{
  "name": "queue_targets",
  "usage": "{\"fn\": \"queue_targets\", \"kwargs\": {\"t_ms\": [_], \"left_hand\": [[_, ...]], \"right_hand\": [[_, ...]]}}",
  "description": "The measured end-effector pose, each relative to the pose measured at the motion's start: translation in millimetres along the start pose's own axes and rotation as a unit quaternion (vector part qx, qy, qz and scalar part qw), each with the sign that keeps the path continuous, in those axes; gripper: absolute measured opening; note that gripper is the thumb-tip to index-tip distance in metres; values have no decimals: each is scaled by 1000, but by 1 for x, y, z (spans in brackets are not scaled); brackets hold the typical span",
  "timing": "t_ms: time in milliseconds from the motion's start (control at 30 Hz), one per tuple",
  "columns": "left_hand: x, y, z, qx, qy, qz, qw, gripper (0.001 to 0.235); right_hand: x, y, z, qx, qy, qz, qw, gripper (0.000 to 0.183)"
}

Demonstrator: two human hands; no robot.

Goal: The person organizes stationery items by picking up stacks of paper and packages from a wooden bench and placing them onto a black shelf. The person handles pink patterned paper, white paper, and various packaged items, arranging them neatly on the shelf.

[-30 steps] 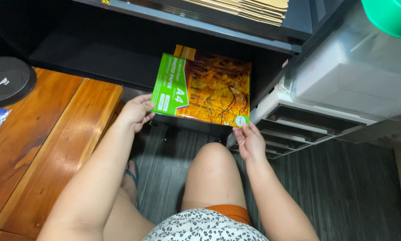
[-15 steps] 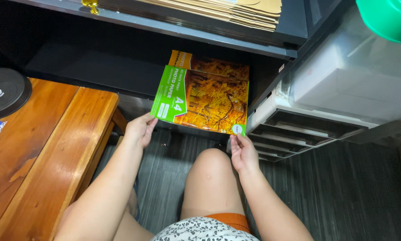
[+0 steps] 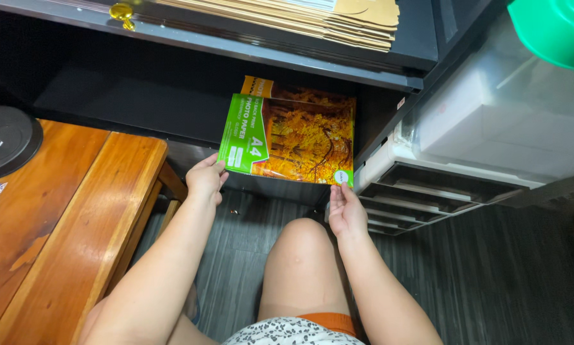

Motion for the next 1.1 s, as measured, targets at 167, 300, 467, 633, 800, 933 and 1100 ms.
{"fn": "queue_targets", "kwargs": {"t_ms": [167, 300, 467, 633, 800, 933, 1100], "left_hand": [[-18, 4, -13, 18, -21, -58, 998, 40], [-32, -15, -22, 49, -46, -90, 994, 41], [-10, -67, -15, 51, -64, -104, 991, 43], [-1, -91, -16, 4, -162, -103, 981, 44], [9, -115, -13, -44, -243, -87, 965, 42], [6, -110, -15, -41, -227, -93, 969, 42], [-7, -89, -22, -54, -265, -76, 960, 41]], "right_hand": [[-1, 1, -5, -3, 2, 4, 1000, 17], [-4, -10, -6, -1, -19, 16, 1000, 15], [-3, -25, -15, -2, -38, 18, 999, 14], [-4, -53, -4, -5, -48, 12, 999, 16], [0, -63, -7, -9, -48, 12, 999, 14], [1, -70, -10, -7, -36, 11, 999, 13], [-1, -82, -8, -17, 6, 6, 1000, 18]]}}
Point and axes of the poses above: each hand's wrist, its own y-axis away from the middle knuckle, its own z-axis out of the back of the hand, x = y × z, the point moved 3 cm from there along -y, towards the middle knuckle, and after that the axes turned 15 degrees about x, right-handed, at the moved point
